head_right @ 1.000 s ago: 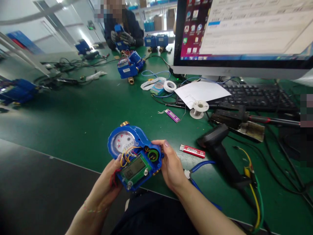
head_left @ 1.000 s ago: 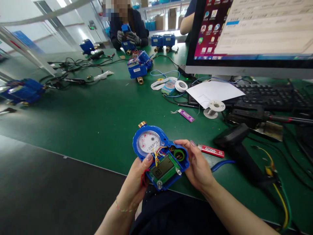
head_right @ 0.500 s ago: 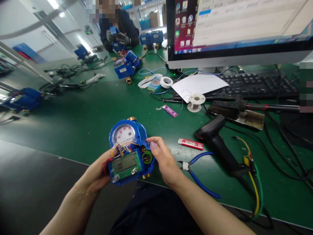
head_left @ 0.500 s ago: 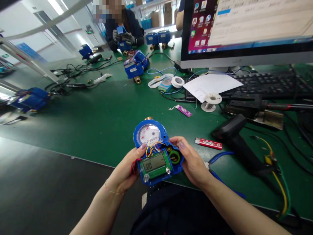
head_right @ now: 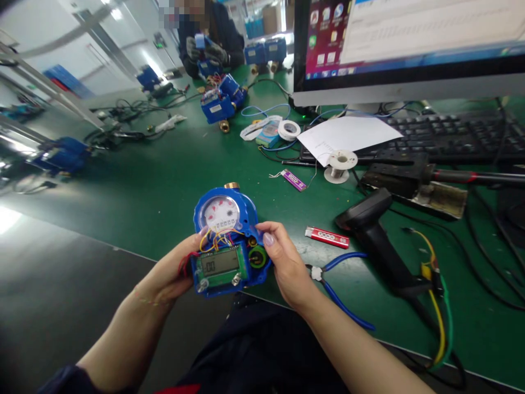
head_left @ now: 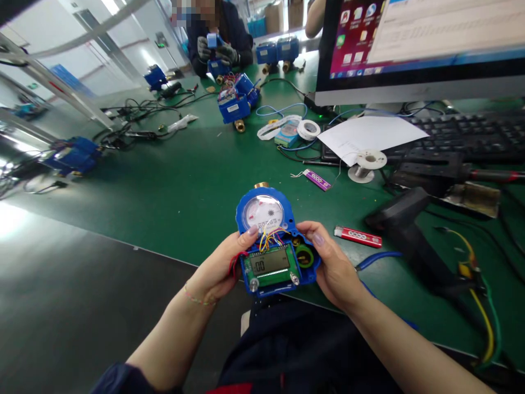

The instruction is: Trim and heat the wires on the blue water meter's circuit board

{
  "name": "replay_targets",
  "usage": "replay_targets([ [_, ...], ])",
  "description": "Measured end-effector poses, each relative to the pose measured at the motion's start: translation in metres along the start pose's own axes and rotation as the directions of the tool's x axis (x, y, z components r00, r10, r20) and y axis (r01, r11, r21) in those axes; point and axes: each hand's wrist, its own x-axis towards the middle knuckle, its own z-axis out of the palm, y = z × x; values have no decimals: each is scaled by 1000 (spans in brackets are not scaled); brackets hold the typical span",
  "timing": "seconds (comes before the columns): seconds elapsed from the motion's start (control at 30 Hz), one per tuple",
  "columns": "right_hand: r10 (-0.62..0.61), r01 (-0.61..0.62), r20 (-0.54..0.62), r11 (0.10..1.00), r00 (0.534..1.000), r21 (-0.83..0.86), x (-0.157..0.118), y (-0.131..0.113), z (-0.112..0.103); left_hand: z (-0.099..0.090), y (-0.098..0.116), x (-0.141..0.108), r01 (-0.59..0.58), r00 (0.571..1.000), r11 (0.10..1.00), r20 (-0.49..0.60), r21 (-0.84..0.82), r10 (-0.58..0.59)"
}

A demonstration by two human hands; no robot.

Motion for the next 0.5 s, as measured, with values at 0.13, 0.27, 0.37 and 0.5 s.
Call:
replay_targets([
  [0.13,-5,4,-9,999,1000,-32,1,1,3,-4,2,3,37,999,998,-28,-59,-39],
  [0.27,-3,3,-11,999,1000,-36,1,3,5,-5,2,4,62,997,992,-29,-110,-65],
  [0.37,-1,0,-12,999,1000,-43,1,3,4,-5,2,4,63,998,991,-13,-117,-65],
  [0.5,-1,1,-1,1000,1000,-24,0,0,4,-7,1,3,32,999,996,7,-79,-31],
])
